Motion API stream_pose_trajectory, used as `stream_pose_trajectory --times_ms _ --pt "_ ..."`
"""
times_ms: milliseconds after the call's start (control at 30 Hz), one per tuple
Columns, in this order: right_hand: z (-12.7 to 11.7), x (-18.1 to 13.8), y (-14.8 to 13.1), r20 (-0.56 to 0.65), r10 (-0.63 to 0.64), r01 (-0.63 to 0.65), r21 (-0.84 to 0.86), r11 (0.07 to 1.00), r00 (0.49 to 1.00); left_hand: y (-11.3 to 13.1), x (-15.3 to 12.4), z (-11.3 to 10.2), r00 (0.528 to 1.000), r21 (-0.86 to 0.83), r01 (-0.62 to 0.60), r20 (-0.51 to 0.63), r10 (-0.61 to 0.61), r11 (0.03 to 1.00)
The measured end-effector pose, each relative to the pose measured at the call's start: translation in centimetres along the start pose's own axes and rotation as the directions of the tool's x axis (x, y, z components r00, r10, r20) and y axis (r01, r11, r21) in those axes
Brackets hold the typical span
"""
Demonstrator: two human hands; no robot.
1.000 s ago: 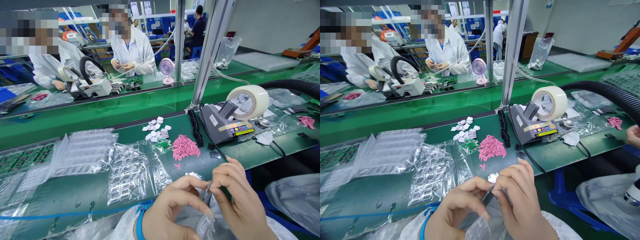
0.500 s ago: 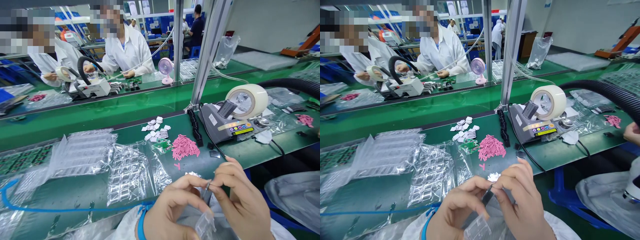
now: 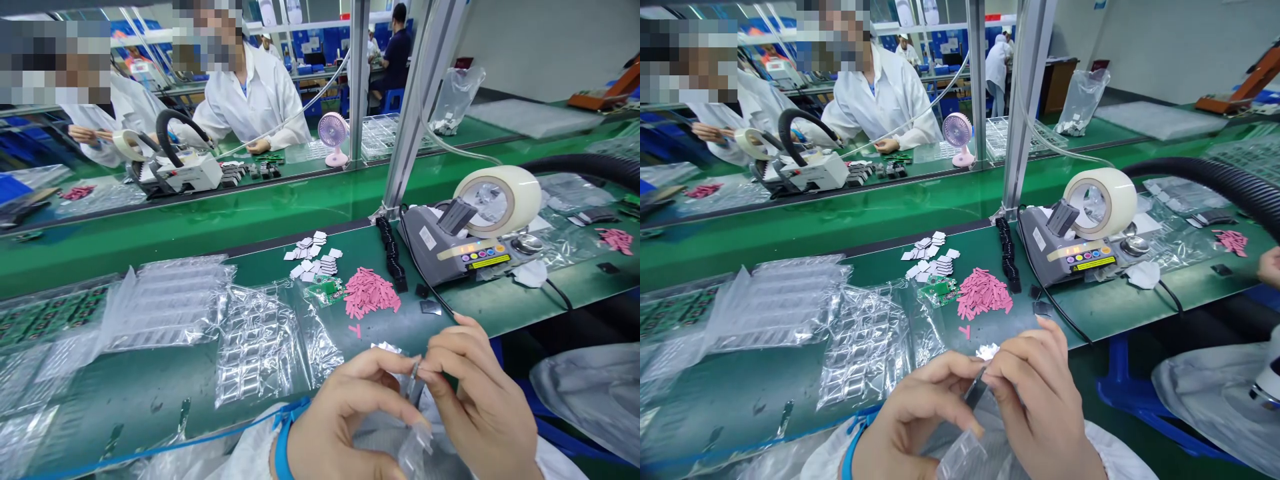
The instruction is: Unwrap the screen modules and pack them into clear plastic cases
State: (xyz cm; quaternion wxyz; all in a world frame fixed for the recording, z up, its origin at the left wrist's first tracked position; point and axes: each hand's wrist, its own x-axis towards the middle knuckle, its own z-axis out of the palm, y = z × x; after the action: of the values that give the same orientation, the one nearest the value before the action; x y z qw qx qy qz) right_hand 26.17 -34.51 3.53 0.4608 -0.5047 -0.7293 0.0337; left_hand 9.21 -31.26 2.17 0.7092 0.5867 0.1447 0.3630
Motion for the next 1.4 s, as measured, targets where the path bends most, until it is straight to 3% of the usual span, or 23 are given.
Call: stream_pose_trajectory --times_ms 267,533,667,733,933,1200,1400 --pt "0.3 -0.2 0.2 0.022 0.006 -0.006 0.007 1.0 1.0 -0.1 0.1 0.0 0.999 -0.059 0.036 -0.002 -0.036 0.998" --pt "-0.6 -0.2 0.0 0.105 -0.058 0.054 0.044 0.998 0.993 0.2 0.6 0.5 0.993 -0.266 0.104 -0.027 -0.115 0.958" --pt "-1.0 0.7 -0.3 0.028 -0.086 0.085 0.035 0.996 0.996 0.5 0.7 0.8 0.978 -0.356 0.188 -0.018 -0.207 0.915" --pt "-1.1 1.1 -0.2 0.009 -0.108 0.108 0.029 0.994 0.994 0.6 0.7 0.9 0.977 -0.361 0.203 0.008 -0.215 0.91" --pt "-1.8 1.3 0.7 0.167 -0.204 0.21 -0.019 0.977 0.965 0.5 0.6 0.9 0.975 -0.318 0.221 0.034 -0.222 0.922" --pt "-2.1 1.0 1.3 0.175 -0.223 0.225 0.007 0.974 0.959 0.7 0.7 0.6 0.97 -0.325 0.243 0.098 -0.223 0.914" --pt "-2.1 0.6 2.0 0.188 -0.241 0.244 0.006 0.97 0.952 0.8 0.8 0.9 0.961 -0.345 0.275 0.065 -0.27 0.897"
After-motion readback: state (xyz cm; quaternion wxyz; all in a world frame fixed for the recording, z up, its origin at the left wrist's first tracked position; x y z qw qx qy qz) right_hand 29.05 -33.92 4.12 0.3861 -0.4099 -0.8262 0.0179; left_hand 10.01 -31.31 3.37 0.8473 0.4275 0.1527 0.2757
